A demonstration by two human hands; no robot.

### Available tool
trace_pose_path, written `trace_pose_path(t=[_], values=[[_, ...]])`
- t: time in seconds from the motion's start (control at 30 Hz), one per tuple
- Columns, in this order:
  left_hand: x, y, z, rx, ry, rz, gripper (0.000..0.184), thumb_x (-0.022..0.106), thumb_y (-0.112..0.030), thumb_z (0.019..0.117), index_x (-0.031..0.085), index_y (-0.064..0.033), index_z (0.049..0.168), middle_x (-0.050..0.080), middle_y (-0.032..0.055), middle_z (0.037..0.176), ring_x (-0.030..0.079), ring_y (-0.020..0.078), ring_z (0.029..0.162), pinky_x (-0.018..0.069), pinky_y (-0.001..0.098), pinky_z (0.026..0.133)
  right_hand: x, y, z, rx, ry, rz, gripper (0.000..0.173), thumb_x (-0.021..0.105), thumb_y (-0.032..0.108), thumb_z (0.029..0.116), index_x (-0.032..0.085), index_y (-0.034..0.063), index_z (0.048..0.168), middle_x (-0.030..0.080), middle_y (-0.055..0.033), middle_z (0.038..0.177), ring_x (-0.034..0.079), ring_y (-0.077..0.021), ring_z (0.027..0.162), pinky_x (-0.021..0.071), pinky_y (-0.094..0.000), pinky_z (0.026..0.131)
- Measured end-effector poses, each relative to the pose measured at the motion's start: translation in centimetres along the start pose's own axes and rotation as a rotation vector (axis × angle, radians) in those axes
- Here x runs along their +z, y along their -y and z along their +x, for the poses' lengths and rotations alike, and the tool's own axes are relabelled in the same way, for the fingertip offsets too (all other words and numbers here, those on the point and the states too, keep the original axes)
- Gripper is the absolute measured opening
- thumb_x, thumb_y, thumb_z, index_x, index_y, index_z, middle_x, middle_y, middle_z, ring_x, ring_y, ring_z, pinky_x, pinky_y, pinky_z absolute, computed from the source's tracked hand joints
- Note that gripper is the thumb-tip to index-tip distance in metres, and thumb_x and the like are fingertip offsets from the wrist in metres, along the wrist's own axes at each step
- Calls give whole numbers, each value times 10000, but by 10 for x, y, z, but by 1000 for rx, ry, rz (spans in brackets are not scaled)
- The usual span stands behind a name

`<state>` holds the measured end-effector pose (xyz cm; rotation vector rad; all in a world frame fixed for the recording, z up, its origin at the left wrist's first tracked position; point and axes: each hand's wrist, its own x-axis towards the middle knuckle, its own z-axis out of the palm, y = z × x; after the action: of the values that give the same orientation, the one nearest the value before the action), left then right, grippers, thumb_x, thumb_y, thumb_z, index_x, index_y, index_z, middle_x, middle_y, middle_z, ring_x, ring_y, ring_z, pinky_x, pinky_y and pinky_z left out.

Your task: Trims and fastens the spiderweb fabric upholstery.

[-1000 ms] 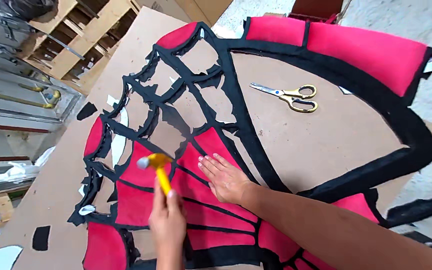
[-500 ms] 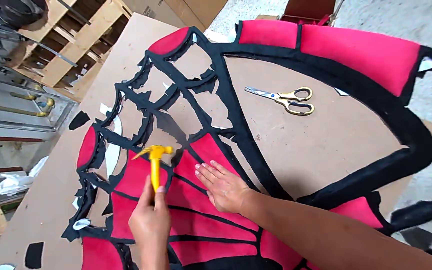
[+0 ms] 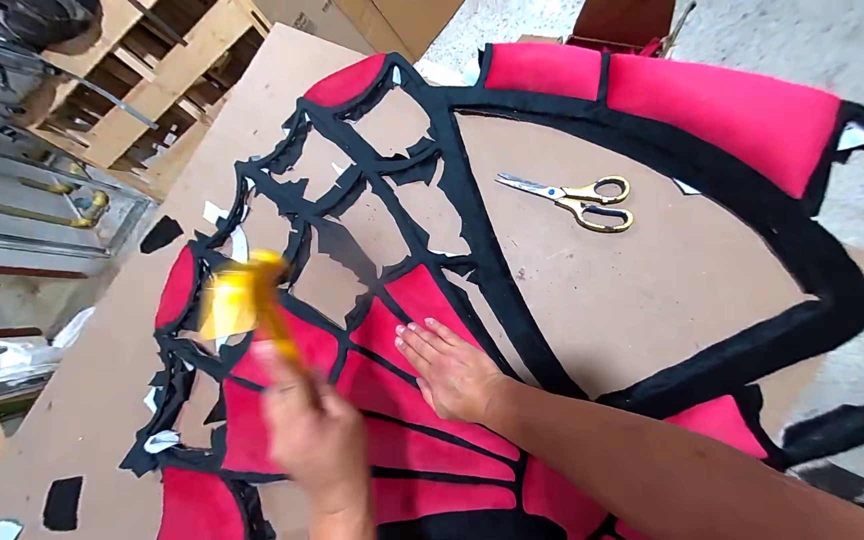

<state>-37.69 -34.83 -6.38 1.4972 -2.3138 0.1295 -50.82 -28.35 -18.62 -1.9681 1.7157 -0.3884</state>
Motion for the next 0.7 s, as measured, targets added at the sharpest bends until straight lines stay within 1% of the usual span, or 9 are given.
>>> trace_pose_path(t=[0.03, 0.1, 0.17, 0.27, 0.33, 0.4, 0.57, 0.63, 0.7], values=[[18, 6, -10, -4, 151, 19, 471, 519, -114, 1043, 493, 26, 1492, 688, 300, 1107, 711, 444, 941, 574, 606, 810, -1, -1, 0, 2, 11, 6, 608, 289, 305, 1086, 229, 55, 1637, 176, -82, 1724, 114, -197, 1597, 32, -448, 1303], [24, 18, -15, -90, 314, -39, 462, 575, -139, 1039, 544, -96, 1497, 717, 239, 1137, 720, 409, 945, 562, 618, 833, 0, 3, 0, -2, 18, 0, 605, 286, 299, 1086, 235, 53, 1636, 167, -84, 1726, 106, -200, 1598, 29, -454, 1302], [4, 19, -11, -165, 212, -128, 460, 550, -155, 1049, 529, -83, 1503, 684, 229, 1274, 706, 371, 1077, 547, 574, 935, 3, -1, 2, -9, -23, -27, 606, 307, 298, 1079, 251, 58, 1633, 183, -80, 1723, 126, -195, 1595, 44, -453, 1301], [-8, 22, -32, -225, -27, -99, 483, 504, -164, 1060, 478, 8, 1511, 676, 272, 1252, 703, 363, 1073, 552, 508, 939, 9, -4, 0, -62, -123, -30, 596, 408, 258, 1049, 318, 155, 1629, 226, -3, 1716, 136, -182, 1591, 77, -482, 1298], [10, 35, -54, -225, 78, -45, 461, 522, -128, 1045, 513, 35, 1476, 696, 292, 1166, 712, 420, 1024, 559, 576, 906, 11, -4, -1, -94, -141, -30, 587, 462, 230, 1025, 382, 233, 1607, 280, 42, 1697, 169, -199, 1586, 98, -530, 1290], [13, 49, -56, -294, 231, -66, 445, 559, -143, 1043, 553, -64, 1481, 716, 249, 1163, 716, 420, 1011, 548, 624, 888, 10, -1, -2, -89, -102, -45, 578, 463, 237, 1024, 397, 250, 1598, 276, 45, 1697, 170, -218, 1586, 97, -551, 1285], [-3, 43, -47, -351, -156, -134, 500, 496, -181, 1068, 452, 37, 1516, 647, 284, 1309, 684, 362, 1142, 531, 487, 1002, 10, -2, -1, -58, -89, -81, 553, 432, 255, 1034, 416, 268, 1587, 278, 47, 1696, 185, -216, 1582, 120, -555, 1282], [23, 48, -60, -327, 20, -68, 432, 519, -156, 1059, 544, 52, 1437, 683, 304, 1169, 702, 423, 1036, 556, 572, 920, 9, -1, -1, -58, -79, -104, 574, 451, 252, 1022, 404, 266, 1594, 279, 44, 1696, 190, -220, 1581, 119, -558, 1280], [28, 57, -55, -342, 249, -101, 435, 560, -184, 1053, 567, -100, 1480, 726, 225, 1148, 723, 397, 999, 555, 615, 888, 10, 0, -1, -62, -106, -135, 566, 450, 258, 1019, 422, 267, 1584, 304, 40, 1686, 216, -223, 1573, 138, -554, 1280]])
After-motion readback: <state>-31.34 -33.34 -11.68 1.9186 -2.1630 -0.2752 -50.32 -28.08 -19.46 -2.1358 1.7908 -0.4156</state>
